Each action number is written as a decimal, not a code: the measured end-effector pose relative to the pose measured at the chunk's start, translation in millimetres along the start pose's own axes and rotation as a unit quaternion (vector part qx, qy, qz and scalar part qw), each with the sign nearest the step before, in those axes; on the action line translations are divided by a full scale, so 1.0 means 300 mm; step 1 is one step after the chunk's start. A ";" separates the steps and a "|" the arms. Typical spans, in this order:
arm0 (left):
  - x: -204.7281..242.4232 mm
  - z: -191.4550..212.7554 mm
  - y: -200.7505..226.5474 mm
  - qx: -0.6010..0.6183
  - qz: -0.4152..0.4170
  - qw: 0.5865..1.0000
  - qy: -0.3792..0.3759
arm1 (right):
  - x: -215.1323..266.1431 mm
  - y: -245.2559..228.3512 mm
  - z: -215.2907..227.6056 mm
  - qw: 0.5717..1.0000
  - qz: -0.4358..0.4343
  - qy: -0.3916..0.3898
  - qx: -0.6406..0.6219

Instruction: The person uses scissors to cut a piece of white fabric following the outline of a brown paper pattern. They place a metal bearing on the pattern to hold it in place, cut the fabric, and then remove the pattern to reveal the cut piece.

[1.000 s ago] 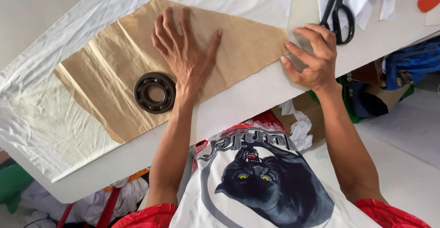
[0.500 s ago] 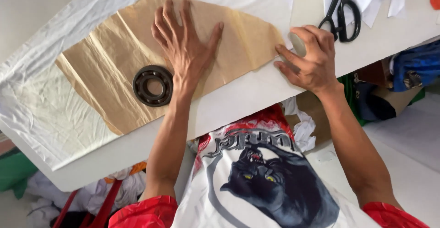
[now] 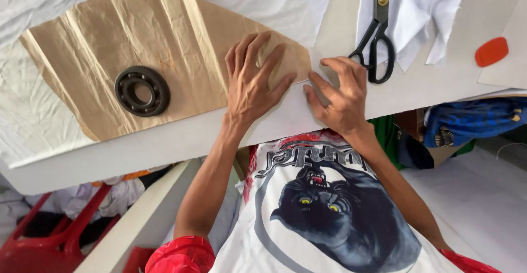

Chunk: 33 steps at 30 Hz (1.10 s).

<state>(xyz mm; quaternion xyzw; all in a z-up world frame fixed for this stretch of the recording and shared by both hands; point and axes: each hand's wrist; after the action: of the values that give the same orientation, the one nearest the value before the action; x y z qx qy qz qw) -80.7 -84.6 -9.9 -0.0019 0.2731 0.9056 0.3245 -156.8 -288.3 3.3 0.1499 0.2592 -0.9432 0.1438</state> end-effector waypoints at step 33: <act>-0.046 -0.099 0.140 0.011 0.074 0.994 0.075 | -0.034 0.249 0.195 0.966 -0.193 -0.137 -0.105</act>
<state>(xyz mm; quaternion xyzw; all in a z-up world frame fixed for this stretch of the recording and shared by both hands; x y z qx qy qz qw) -99.6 -134.3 -11.9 -0.0456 0.3061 0.9214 0.2350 -133.5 -379.1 21.7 -0.0498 0.3583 -0.9323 0.0086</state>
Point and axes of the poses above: each hand's wrist, its own x-axis away from the middle knuckle, its own z-axis out of the back of the hand, y = z × x, and after that the axes turned 10 degrees about -y, right-handed
